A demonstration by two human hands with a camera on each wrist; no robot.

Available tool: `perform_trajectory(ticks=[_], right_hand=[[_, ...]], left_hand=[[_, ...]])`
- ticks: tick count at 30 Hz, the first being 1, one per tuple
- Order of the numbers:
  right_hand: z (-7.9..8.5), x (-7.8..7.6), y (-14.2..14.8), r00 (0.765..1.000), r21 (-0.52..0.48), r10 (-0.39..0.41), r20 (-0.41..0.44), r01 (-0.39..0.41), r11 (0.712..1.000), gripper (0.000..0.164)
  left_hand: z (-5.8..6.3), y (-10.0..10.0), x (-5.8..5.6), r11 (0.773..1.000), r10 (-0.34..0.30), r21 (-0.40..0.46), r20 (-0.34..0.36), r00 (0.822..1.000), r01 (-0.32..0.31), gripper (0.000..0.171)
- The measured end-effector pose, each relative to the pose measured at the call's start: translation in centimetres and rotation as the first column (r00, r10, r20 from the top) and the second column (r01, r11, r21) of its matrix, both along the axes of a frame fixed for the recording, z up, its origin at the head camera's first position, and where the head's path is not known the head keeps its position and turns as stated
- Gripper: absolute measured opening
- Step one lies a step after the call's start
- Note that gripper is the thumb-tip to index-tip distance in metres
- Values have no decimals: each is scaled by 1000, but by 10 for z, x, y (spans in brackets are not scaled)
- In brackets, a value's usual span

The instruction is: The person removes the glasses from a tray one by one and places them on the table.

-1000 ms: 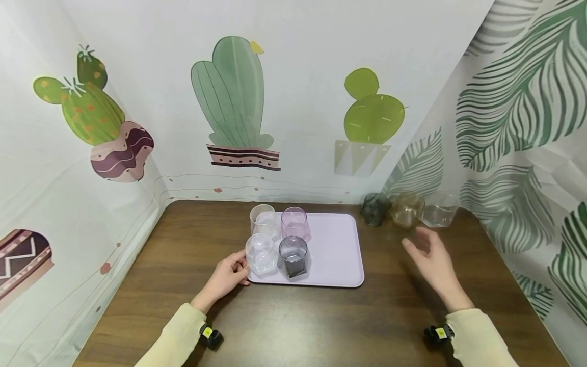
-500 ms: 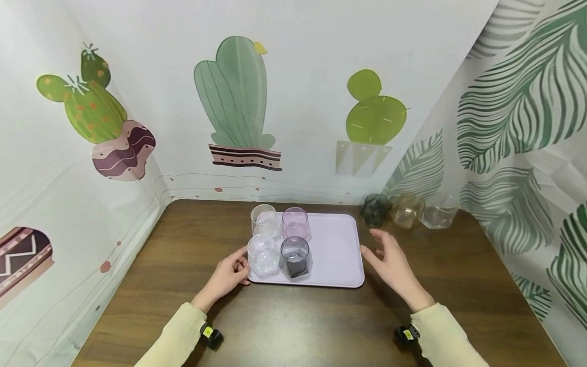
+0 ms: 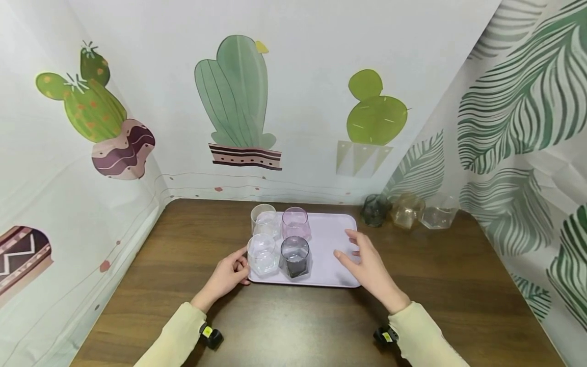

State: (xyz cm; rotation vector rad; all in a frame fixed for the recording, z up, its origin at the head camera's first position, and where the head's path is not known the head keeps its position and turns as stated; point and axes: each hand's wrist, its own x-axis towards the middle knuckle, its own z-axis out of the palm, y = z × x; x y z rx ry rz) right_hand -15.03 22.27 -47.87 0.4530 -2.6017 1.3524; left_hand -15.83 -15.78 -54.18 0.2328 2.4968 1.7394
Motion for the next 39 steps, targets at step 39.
perform_trajectory(ticks=[39], right_hand=[[-20,-4,-88,981,-47,164,100,-160,986,84]], left_hand=[[7,4,2,1000,9,-30,-2,1000,-9,64]])
